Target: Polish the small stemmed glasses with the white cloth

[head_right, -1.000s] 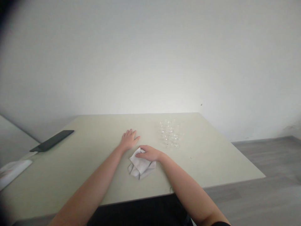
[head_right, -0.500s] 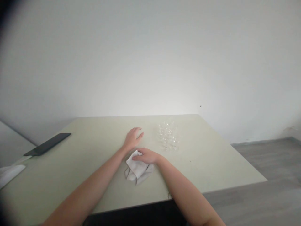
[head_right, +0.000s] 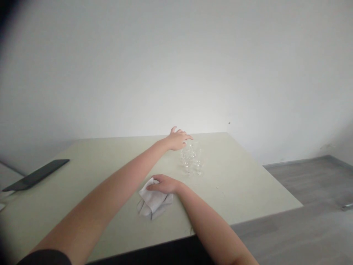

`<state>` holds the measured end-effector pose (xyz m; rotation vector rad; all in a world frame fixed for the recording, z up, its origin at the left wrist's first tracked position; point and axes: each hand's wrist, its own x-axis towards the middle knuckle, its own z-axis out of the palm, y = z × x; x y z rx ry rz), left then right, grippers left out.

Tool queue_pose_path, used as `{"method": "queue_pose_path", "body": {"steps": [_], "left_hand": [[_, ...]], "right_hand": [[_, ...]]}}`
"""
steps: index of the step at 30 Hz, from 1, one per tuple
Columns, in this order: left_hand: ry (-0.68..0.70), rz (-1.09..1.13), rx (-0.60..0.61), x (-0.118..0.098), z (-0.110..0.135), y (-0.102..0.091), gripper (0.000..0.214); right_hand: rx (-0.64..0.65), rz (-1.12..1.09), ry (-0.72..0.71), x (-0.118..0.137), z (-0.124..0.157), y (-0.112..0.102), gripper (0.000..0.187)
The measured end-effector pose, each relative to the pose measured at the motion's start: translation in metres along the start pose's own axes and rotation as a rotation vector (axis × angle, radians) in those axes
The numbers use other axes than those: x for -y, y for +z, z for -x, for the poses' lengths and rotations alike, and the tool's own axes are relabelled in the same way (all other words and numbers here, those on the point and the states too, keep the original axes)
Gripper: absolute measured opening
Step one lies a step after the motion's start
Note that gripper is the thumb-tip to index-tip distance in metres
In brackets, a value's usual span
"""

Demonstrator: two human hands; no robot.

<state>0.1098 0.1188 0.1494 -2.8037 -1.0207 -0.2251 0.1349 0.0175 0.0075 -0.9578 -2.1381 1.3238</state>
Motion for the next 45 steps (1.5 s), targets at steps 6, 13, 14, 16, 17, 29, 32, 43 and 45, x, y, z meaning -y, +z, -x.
{"method": "queue_pose_path", "body": {"steps": [6, 13, 14, 16, 17, 29, 32, 43, 45], "left_hand": [[-0.026, 0.021, 0.149, -0.002, -0.013, 0.002, 0.045], [-0.088, 0.005, 0.105, 0.004, -0.020, 0.007, 0.024], [-0.093, -0.001, 0.090, 0.006, -0.019, 0.007, 0.022], [-0.107, -0.010, 0.058, 0.010, -0.015, 0.009, 0.021], [-0.117, -0.010, 0.045, 0.013, -0.011, 0.009, 0.020], [-0.483, 0.000, 0.050, 0.074, 0.063, -0.009, 0.019], [-0.625, -0.007, 0.124, 0.092, 0.090, -0.022, 0.020], [-0.927, 0.001, 0.258, 0.146, 0.176, -0.043, 0.014], [-0.931, -0.001, 0.253, 0.150, 0.184, -0.043, 0.015]], "right_hand": [[0.006, -0.053, -0.077, 0.002, 0.000, -0.001, 0.033], [0.010, -0.079, -0.119, 0.001, -0.001, 0.000, 0.033], [0.010, -0.074, -0.112, 0.001, -0.001, 0.000, 0.032], [0.009, -0.051, -0.074, 0.000, -0.001, 0.000, 0.028], [0.004, -0.037, -0.049, 0.000, -0.001, 0.000, 0.026], [-0.007, -0.086, 0.017, -0.005, -0.003, 0.003, 0.017], [-0.004, -0.101, 0.010, -0.004, -0.003, 0.003, 0.017], [-0.001, -0.163, 0.026, -0.002, 0.001, 0.004, 0.019], [-0.011, -0.153, 0.029, -0.002, 0.001, 0.003, 0.019]]}}
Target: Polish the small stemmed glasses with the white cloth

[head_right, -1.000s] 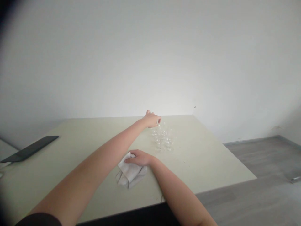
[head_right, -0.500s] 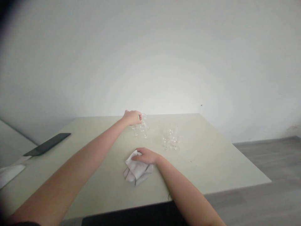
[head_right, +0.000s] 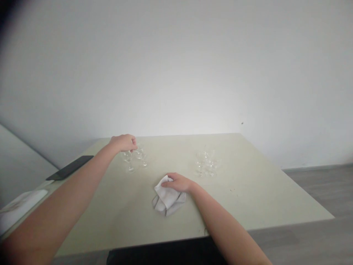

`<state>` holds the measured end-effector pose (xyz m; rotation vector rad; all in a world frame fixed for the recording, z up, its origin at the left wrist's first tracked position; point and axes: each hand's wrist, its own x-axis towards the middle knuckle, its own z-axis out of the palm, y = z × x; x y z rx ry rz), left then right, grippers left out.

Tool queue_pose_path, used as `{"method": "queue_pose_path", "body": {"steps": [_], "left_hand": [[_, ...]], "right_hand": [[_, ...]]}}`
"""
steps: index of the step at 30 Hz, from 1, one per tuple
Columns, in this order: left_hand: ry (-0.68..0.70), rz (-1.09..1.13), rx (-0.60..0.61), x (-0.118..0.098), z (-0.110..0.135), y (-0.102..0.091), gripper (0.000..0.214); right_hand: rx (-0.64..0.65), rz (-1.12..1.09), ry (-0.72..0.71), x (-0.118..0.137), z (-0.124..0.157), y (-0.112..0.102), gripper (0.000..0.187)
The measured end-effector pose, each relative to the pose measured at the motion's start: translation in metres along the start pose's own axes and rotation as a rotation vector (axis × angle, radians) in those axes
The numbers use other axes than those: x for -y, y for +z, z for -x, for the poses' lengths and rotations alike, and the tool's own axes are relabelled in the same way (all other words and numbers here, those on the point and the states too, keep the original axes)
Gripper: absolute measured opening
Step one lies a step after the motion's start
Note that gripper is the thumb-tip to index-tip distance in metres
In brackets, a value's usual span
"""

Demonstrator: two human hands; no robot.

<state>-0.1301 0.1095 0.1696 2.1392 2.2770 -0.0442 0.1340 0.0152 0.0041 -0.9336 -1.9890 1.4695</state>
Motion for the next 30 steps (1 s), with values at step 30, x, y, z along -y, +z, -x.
{"method": "queue_pose_path", "body": {"steps": [30], "left_hand": [[0.143, 0.040, -0.171, 0.012, 0.038, 0.000, 0.043]], "right_hand": [[-0.013, 0.004, -0.001, 0.000, 0.001, 0.002, 0.021]]}}
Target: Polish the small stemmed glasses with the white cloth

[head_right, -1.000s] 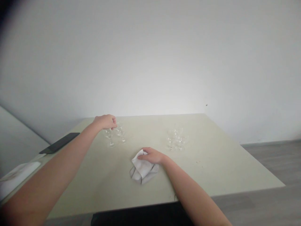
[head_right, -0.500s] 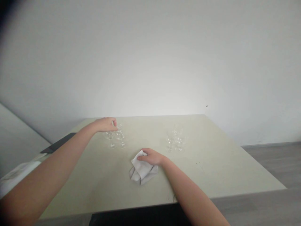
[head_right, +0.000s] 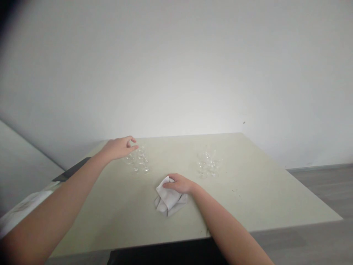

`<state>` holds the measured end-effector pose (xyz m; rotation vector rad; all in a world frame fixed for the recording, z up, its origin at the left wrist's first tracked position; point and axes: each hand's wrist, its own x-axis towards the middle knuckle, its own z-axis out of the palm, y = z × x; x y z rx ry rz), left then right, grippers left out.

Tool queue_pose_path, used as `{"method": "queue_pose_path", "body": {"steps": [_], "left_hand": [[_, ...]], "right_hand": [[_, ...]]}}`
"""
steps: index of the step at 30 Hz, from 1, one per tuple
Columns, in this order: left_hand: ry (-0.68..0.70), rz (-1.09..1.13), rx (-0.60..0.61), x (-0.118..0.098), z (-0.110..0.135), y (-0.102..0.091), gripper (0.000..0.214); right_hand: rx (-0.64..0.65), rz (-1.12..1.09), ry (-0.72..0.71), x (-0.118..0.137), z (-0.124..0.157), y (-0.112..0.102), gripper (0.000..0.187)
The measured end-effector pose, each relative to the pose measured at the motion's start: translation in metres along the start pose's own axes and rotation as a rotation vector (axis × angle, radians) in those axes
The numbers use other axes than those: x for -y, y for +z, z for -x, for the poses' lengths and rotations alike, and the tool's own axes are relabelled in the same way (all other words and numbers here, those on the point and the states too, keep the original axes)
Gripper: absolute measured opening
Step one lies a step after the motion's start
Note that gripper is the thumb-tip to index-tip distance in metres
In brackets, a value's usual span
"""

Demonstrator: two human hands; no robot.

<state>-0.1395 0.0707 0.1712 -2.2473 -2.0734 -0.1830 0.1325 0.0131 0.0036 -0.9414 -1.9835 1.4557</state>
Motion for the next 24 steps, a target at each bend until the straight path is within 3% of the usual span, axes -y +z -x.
{"method": "queue_pose_path", "body": {"steps": [3, 6, 10, 13, 18, 24], "left_hand": [[0.132, 0.043, -0.187, -0.036, 0.012, -0.010, 0.035], [0.472, 0.148, -0.250, -0.089, 0.021, -0.015, 0.031], [0.869, 0.214, -0.202, -0.163, 0.017, -0.008, 0.028], [1.058, 0.169, -0.119, -0.208, 0.004, 0.007, 0.040], [1.195, 0.028, 0.004, -0.251, -0.012, 0.029, 0.047], [1.117, -0.004, 0.040, -0.266, -0.018, 0.033, 0.019]], "right_hand": [[-0.007, 0.003, -0.024, 0.001, -0.001, 0.000, 0.020], [-0.016, 0.006, -0.037, 0.002, -0.002, 0.001, 0.018], [-0.009, 0.058, -0.047, 0.000, -0.003, 0.000, 0.018], [-0.009, 0.106, -0.087, -0.001, -0.003, -0.001, 0.022], [0.004, 0.106, -0.177, 0.001, -0.003, -0.002, 0.034], [-0.016, 0.145, -0.155, 0.006, -0.001, 0.001, 0.041]]}}
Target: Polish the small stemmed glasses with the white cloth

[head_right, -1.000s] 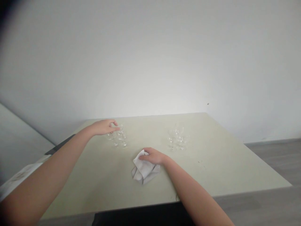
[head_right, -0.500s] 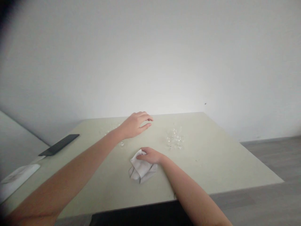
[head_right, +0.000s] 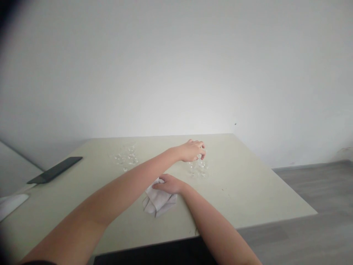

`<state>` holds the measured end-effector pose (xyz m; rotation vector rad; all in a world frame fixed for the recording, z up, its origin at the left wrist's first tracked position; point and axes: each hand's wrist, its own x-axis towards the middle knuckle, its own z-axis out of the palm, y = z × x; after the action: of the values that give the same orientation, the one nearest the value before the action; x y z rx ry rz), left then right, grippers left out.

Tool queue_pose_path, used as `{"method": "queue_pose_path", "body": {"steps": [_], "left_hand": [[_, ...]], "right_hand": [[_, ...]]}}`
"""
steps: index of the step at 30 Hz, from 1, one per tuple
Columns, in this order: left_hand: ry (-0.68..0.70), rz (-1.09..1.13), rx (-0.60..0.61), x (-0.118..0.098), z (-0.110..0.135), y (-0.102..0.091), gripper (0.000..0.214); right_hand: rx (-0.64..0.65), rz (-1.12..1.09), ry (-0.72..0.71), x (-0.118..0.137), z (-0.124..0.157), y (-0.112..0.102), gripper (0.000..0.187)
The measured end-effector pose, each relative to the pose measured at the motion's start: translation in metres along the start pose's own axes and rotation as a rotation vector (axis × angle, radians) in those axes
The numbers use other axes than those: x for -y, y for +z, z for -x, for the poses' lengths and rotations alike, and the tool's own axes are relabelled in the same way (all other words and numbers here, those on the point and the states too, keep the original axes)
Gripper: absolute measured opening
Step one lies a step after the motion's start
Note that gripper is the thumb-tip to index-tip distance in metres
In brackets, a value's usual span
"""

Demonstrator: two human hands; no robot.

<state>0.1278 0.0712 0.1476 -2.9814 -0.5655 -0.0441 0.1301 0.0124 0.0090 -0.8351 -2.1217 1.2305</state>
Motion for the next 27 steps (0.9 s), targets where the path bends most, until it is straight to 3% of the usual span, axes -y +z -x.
{"method": "queue_pose_path", "body": {"steps": [5, 9, 12, 17, 22, 27], "left_hand": [[-0.036, 0.041, 0.093, 0.003, -0.001, 0.001, 0.018], [0.003, 0.002, 0.037, 0.007, 0.011, 0.003, 0.015], [-0.005, 0.018, -0.008, 0.011, 0.033, 0.002, 0.013], [-0.084, 0.030, -0.128, 0.012, 0.097, -0.014, 0.015], [-0.255, -0.005, -0.200, 0.000, 0.182, -0.042, 0.017], [-0.479, 0.025, -0.124, -0.007, 0.258, -0.053, 0.017]], "right_hand": [[0.001, 0.020, 0.008, 0.003, 0.000, 0.000, 0.041], [0.027, 0.017, -0.033, 0.008, 0.003, 0.001, 0.036], [0.156, 0.019, 0.007, 0.015, 0.007, 0.001, 0.028], [0.443, -0.060, 0.066, 0.026, 0.015, 0.001, 0.027], [0.569, -0.115, 0.110, 0.023, 0.014, 0.005, 0.029], [0.625, -0.197, 0.175, 0.014, 0.011, 0.007, 0.033]]}}
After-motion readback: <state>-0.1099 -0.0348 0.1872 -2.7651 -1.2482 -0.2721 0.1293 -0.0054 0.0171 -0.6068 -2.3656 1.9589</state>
